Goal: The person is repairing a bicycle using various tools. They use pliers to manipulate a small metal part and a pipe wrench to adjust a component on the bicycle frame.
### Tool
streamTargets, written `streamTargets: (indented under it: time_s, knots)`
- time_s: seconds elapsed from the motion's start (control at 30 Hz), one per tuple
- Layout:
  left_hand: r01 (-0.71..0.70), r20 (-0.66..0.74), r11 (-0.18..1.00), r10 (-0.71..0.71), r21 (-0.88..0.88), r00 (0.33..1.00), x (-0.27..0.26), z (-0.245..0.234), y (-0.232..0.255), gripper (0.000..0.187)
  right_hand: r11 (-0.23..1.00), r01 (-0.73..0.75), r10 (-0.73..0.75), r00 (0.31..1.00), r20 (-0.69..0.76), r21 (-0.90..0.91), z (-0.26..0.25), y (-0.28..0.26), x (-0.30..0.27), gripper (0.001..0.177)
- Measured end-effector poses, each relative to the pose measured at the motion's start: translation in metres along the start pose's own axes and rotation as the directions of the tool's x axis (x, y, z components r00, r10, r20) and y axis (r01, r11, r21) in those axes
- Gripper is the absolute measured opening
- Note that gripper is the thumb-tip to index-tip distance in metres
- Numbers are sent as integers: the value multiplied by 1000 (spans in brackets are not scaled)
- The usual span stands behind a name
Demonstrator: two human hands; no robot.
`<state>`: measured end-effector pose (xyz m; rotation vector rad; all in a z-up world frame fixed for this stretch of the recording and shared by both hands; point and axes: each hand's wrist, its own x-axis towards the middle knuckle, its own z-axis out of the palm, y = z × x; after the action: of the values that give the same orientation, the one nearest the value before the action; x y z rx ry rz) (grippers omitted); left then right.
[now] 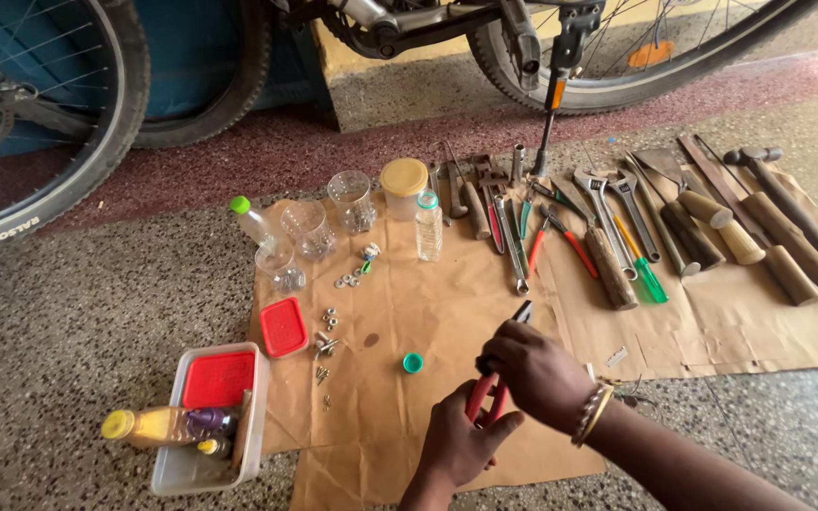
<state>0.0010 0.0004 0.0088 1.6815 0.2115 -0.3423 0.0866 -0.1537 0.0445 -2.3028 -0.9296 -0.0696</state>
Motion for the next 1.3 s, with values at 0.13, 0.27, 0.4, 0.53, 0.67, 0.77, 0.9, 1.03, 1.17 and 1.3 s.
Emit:
streamTargets:
  time_s: [0.13,0.27,0.4,0.53,0.67,0.77,0.9,1.03,1.17,1.3]
  knots:
    - [18,50,990,-11,-137,999,2,-1,-7,51,994,-84,95,973,-209,63,-8,14,4,12]
    - [72,224,938,6,-338,975,5,-4,-20,44,958,-257,285,903,-322,128,-19,27,8,8]
    - [47,298,888,103,-458,949,7,-6,-31,49,929,-335,369,846,-384,156,-12,33,4,8]
    - [134,326,882,23,-451,945,7,-9,-31,58,882,-406,469,797,-380,238,-7,43,4,10]
    - [162,334,880,-5,-446,943,6,-11,-29,69,816,-488,575,738,-352,310,3,43,2,10]
    - [196,296,834,-41,-516,954,9,-8,-30,81,919,-339,390,854,-344,200,4,30,-3,10]
    - [179,219,768,-52,-615,974,10,-14,-34,93,973,-144,165,980,-110,179,1,6,1,12]
    - [174,268,789,-13,-589,963,13,-14,-33,87,952,-196,247,946,-210,234,-6,11,4,14]
    - [216,306,797,-42,-564,951,10,-14,-34,83,909,-271,370,874,-315,316,6,30,3,12]
    - [289,326,755,-106,-588,940,16,-12,-40,72,776,-486,573,809,-131,402,25,39,-8,13]
